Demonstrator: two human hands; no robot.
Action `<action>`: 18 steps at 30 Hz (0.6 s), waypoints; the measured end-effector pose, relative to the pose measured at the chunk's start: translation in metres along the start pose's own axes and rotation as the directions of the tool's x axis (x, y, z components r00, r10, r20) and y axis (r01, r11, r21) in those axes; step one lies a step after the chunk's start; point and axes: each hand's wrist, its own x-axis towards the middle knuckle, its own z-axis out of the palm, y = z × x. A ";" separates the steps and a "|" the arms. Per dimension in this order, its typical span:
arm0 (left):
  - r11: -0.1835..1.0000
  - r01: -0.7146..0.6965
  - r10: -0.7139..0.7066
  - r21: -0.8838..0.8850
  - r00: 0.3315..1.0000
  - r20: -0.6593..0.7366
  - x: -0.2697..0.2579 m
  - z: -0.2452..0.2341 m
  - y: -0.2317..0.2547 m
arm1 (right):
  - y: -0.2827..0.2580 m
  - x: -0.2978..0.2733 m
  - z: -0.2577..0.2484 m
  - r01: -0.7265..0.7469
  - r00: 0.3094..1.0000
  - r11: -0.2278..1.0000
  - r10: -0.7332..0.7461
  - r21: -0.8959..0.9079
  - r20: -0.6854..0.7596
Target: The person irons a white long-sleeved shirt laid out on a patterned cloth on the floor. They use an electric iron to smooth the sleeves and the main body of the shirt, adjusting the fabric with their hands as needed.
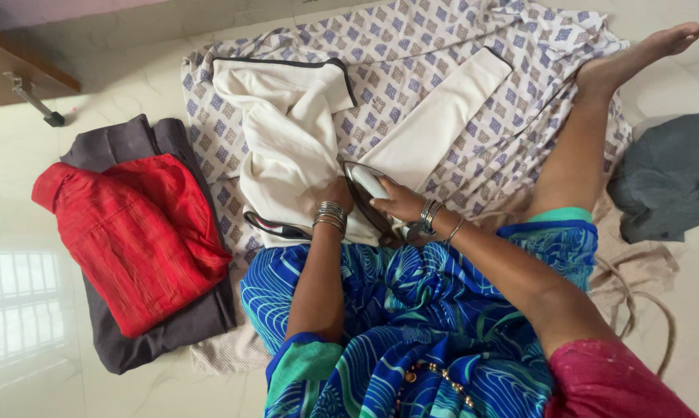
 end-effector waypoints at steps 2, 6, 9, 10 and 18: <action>1.000 -0.001 0.002 0.012 0.999 -0.040 -0.005 -0.007 0.006 | 0.001 -0.001 0.000 -0.036 0.999 0.998 0.035 -0.061 -0.008; 0.997 0.057 -0.060 0.057 0.997 0.056 -0.011 -0.017 0.012 | 0.006 -0.004 -0.001 -0.021 0.993 0.960 -0.011 -0.278 -0.115; 0.998 0.057 -0.058 0.008 0.997 0.053 -0.016 -0.018 0.011 | 0.009 0.002 -0.009 -0.046 0.992 0.950 0.007 -0.309 -0.127; 0.997 0.052 -0.049 -0.064 0.998 0.040 -0.018 -0.018 0.009 | 0.011 0.004 -0.013 -0.066 0.991 0.949 0.025 -0.307 -0.134; 0.990 0.072 -0.086 0.123 0.990 0.110 -0.039 -0.046 0.025 | 0.040 0.024 -0.075 -0.146 0.970 0.940 0.075 -0.308 -0.233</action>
